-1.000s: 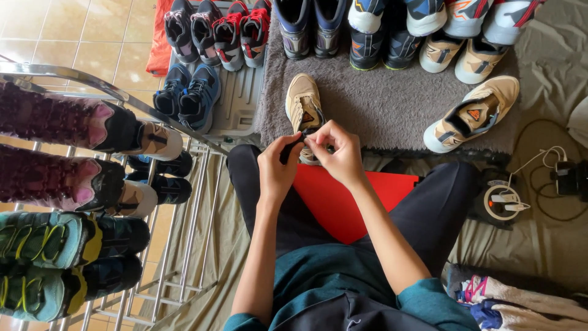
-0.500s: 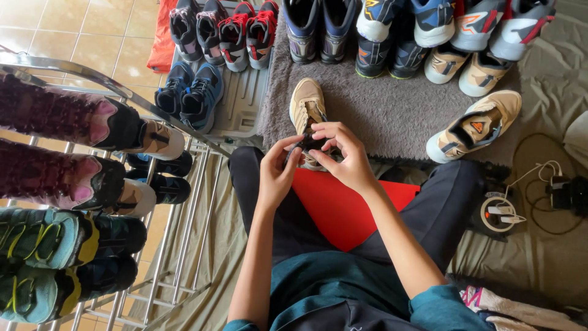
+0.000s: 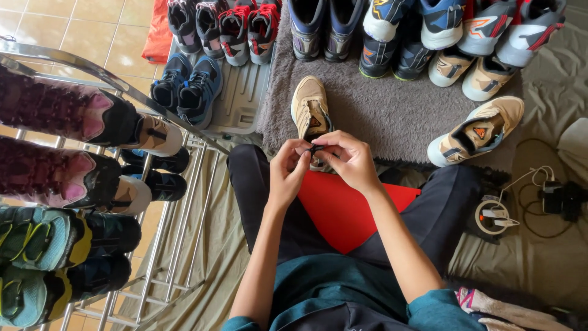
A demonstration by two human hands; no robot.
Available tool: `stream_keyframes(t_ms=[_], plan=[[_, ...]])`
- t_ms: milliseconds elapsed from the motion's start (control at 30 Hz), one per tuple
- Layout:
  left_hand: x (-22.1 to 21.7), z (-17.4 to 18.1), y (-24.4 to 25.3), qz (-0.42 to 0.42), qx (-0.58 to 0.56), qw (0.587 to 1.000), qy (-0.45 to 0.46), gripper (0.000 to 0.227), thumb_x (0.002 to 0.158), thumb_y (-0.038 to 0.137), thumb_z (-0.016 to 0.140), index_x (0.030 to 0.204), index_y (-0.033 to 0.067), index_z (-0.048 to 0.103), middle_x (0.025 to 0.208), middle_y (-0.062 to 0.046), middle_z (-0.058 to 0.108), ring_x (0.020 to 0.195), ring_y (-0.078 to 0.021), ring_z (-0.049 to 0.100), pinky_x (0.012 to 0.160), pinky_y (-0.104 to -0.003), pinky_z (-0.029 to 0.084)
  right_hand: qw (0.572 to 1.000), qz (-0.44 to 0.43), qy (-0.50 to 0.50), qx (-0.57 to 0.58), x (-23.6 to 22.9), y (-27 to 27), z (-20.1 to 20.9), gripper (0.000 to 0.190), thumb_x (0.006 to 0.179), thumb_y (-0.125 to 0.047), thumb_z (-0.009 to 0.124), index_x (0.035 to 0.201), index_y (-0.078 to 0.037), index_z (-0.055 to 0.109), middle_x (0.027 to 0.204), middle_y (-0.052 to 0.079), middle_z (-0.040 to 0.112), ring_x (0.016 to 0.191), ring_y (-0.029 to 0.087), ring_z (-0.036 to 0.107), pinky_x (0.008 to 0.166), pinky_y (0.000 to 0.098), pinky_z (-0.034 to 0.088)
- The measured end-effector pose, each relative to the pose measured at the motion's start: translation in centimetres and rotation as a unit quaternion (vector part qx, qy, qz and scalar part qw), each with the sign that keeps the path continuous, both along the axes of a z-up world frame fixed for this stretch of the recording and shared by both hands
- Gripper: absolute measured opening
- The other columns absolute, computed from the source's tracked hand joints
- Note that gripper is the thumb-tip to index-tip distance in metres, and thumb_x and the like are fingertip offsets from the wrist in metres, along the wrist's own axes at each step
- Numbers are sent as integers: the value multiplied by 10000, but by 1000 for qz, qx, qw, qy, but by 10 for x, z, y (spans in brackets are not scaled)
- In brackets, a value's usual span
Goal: The person is preparing shoes by inserting insoles into a pair of beige shoes and then tying the laces of a pair of blue shoes.
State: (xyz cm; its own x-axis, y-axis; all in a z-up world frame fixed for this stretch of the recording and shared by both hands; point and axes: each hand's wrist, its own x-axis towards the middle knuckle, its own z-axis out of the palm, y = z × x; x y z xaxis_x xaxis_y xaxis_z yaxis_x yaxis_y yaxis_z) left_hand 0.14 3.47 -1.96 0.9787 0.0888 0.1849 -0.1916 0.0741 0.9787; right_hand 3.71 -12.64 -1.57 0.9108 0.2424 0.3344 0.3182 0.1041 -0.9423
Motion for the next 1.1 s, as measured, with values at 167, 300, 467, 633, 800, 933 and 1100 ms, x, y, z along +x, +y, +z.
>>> stream_keyframes(t_ms=[167,300,467,633,800,933,1100], plan=[[3,-11,-1,26,44,998,-21,90,991,98,637,1053,113,701,668,-77,654,585,-92,572,555,-274,510,1000,-15,12,21,-5,3,-13,208,847,93,795,1049,68,751,1019,162,713,952,181,682,782,291,617],[4,-17,-2,27,44,998,-25,65,1001,114,611,1025,108,671,659,-73,652,579,-114,536,551,-291,504,999,-40,13,30,-6,7,-20,200,845,104,790,1039,80,750,1004,169,708,937,204,694,773,309,631],[0,-1,1,17,64,998,-10,163,940,101,725,1092,54,690,832,-134,695,777,-210,691,673,-336,573,999,-35,12,19,0,0,-19,182,847,120,777,1022,77,749,1000,158,704,919,177,686,779,277,614],[4,12,5,33,148,988,-38,239,850,81,834,1078,89,760,921,-131,716,823,-282,714,703,-370,588,1000,-13,10,-5,-1,-8,0,170,845,104,786,1006,61,752,1024,155,726,939,175,701,771,265,608],[10,19,9,-35,149,987,-46,209,846,4,809,1039,57,750,918,-137,745,768,-279,723,633,-330,576,997,14,-35,-68,8,-22,11,133,840,119,783,950,48,763,925,156,729,881,211,713,759,303,605],[15,24,9,-56,149,986,-49,207,871,-30,773,1064,35,735,927,-173,731,773,-307,717,636,-348,581,994,16,-66,-87,15,-26,13,118,826,95,807,914,26,770,916,151,744,866,228,727,732,324,603],[21,24,7,-89,157,982,-50,224,867,-60,758,1077,4,714,947,-205,712,816,-344,731,665,-390,603,992,16,-80,-94,21,-32,14,110,823,85,811,881,-3,780,868,141,759,818,230,730,733,332,590]])
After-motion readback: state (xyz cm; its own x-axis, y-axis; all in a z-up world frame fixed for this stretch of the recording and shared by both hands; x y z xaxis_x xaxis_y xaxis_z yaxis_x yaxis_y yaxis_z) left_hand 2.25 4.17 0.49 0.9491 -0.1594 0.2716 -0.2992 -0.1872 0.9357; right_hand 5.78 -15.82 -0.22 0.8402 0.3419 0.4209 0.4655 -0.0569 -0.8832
